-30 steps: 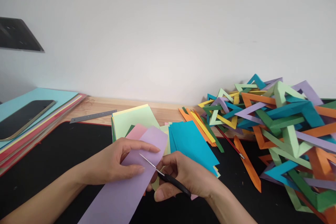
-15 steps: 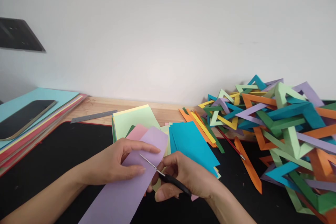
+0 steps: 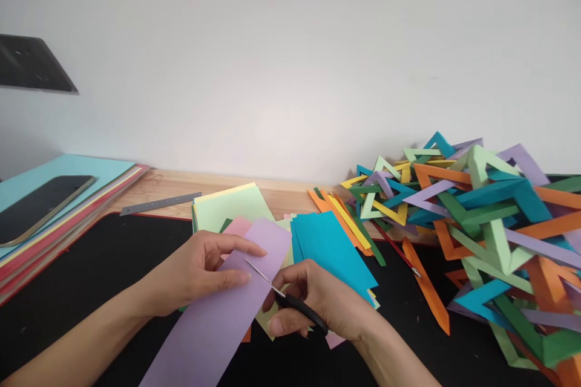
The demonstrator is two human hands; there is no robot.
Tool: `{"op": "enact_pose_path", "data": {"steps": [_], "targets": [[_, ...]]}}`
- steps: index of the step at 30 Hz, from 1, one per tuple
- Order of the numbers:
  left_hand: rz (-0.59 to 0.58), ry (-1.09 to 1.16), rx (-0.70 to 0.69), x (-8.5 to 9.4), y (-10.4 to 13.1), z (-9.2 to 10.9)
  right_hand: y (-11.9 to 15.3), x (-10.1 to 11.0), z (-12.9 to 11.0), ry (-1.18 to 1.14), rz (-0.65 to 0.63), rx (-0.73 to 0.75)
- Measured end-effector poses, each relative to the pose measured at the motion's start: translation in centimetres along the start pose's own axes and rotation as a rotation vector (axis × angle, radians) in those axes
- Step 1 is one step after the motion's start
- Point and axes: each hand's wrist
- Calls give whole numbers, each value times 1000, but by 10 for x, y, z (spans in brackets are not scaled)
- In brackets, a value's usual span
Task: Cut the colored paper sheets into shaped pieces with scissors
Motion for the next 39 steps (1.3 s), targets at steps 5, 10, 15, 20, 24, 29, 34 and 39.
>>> {"op": "enact_pose_path", "data": {"steps": [5,10,15,20,24,29,34,39], "targets": [[15,30,40,-2,-1,2,-1,-2,-3,-3,-35,11],[-18,56,1,-4,-2,-3,-4,-6,-7,-74,-129,92],[-53,105,-15,-5,-3,-7,-4,-6,-4,-75,-131,91],[-48,91,-7,-5,-3,-6,-3,-4,-1,-46,-136,84],[-50,77,-5,-4,-3,-7,-3,-3,0,-21,-126,58],[-54,76,-11,-3,-3,-9,-2,-3,-1,14,-123,69],[-56,76,-10,-4,-3,-9,-2,-2,0,46,-110,55],[-44,64,-12,-5,-4,-7,-3,-2,0,28,-121,70]]}}
Point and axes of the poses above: each hand's wrist, its own y-axis away from the middle knuckle, its own x-axis out of the back of the hand, z = x × y, and after that the axes turned 12 degrees about -z, right-handed
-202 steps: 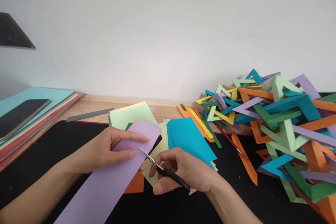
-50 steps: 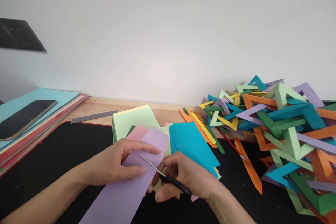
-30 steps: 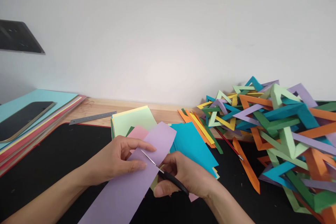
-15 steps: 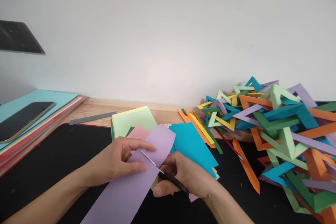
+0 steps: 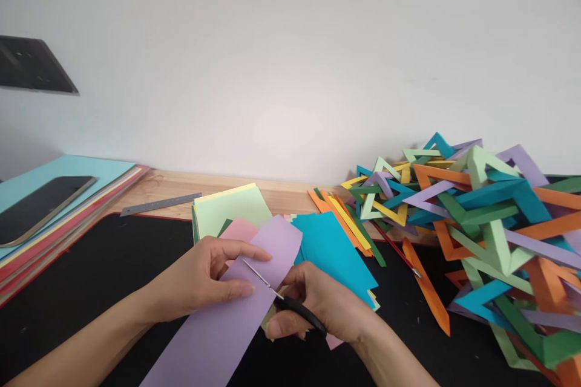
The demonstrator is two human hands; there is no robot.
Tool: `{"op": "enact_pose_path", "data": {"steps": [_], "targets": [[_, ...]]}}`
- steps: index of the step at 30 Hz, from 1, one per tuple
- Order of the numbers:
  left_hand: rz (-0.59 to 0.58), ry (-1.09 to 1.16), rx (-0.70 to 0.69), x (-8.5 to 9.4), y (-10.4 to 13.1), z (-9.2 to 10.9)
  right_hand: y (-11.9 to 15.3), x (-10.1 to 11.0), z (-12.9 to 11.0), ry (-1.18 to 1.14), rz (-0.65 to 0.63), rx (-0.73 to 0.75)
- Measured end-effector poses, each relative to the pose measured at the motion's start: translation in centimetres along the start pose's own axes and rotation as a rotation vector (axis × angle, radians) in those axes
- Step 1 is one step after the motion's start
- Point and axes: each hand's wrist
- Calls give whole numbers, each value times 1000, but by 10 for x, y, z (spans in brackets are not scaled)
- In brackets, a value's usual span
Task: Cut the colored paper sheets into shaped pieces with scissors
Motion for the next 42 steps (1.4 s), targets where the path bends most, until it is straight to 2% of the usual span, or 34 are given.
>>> {"op": "enact_pose_path", "data": {"steps": [42], "targets": [[-20,11,-1,-3,0,1,-2,-1,5,-125,22,13]]}}
Point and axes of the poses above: each hand's wrist, its own y-axis away from the middle knuckle, its own x-axis out of the back of the hand, z = x × y, and after that the axes turned 12 degrees about -z, right-handed
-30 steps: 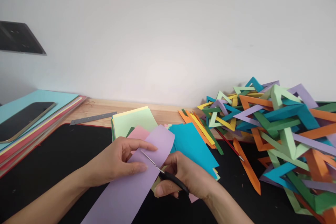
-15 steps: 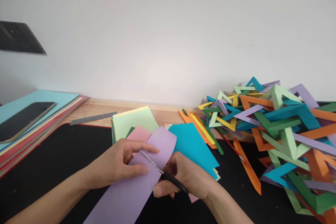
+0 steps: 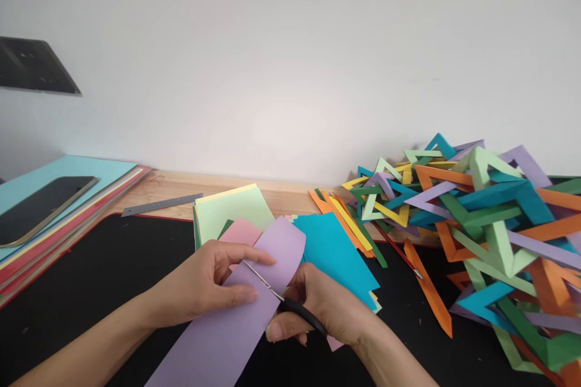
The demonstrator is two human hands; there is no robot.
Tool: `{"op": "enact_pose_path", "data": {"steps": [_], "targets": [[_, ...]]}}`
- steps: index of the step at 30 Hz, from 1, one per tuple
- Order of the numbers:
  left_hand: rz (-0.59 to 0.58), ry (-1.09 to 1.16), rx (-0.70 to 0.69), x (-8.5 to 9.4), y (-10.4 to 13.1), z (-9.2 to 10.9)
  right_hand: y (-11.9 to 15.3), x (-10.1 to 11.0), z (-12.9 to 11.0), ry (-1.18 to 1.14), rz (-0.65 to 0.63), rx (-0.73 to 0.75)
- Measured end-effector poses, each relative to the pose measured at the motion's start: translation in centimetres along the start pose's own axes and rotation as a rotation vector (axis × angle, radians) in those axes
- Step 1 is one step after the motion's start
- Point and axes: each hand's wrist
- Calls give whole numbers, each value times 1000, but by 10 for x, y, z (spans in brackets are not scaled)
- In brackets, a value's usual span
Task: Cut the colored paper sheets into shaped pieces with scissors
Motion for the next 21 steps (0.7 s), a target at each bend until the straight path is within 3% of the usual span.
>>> {"op": "enact_pose_path", "data": {"steps": [18,21], "targets": [[16,-35,1,2,-1,-2,-1,-6,-12,22,41,-55],[75,-81,12,3,1,3,-1,-3,-8,29,70,-51]]}}
Point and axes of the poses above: each hand's wrist, its own y-axis away from the middle knuckle, its own x-axis out of the back of the hand, z = x × y, and after that the axes turned 12 degrees about -z, right-handed
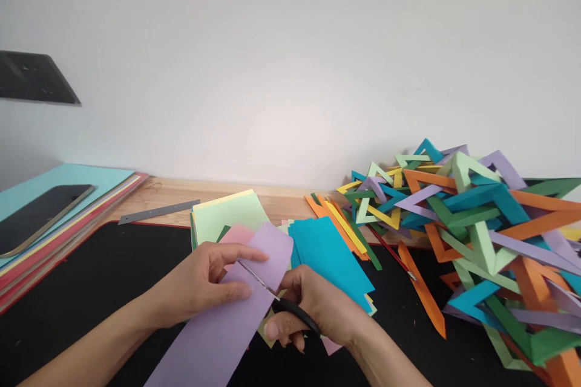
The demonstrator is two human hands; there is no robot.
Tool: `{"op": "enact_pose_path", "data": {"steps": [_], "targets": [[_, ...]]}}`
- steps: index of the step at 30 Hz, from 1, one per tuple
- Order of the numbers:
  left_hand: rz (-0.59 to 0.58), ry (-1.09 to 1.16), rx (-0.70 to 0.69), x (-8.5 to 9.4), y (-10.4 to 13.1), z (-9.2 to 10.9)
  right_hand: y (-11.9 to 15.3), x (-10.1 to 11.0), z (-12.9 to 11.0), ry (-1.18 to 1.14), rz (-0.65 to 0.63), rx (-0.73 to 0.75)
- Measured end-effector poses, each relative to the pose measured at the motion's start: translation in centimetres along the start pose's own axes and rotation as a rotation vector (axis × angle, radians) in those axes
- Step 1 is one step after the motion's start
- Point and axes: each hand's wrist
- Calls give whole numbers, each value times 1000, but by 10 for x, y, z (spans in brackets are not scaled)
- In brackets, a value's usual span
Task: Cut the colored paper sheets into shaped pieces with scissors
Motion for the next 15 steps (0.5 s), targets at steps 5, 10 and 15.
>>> {"op": "enact_pose_path", "data": {"steps": [5,10,15], "targets": [[266,17,-94,1,0,4,-2,2,5,-59,16,116],[644,-37,-217,-5,-3,-2,-5,-7,1,-115,122,344],[601,-281,-236,-11,-3,-13,-11,-13,-1,-42,260,294]]}}
Point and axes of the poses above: each hand's wrist, its own y-axis away from the middle knuckle, its own x-axis out of the back of the hand, z = x × y, and after that the axes turned 12 degrees about -z, right-handed
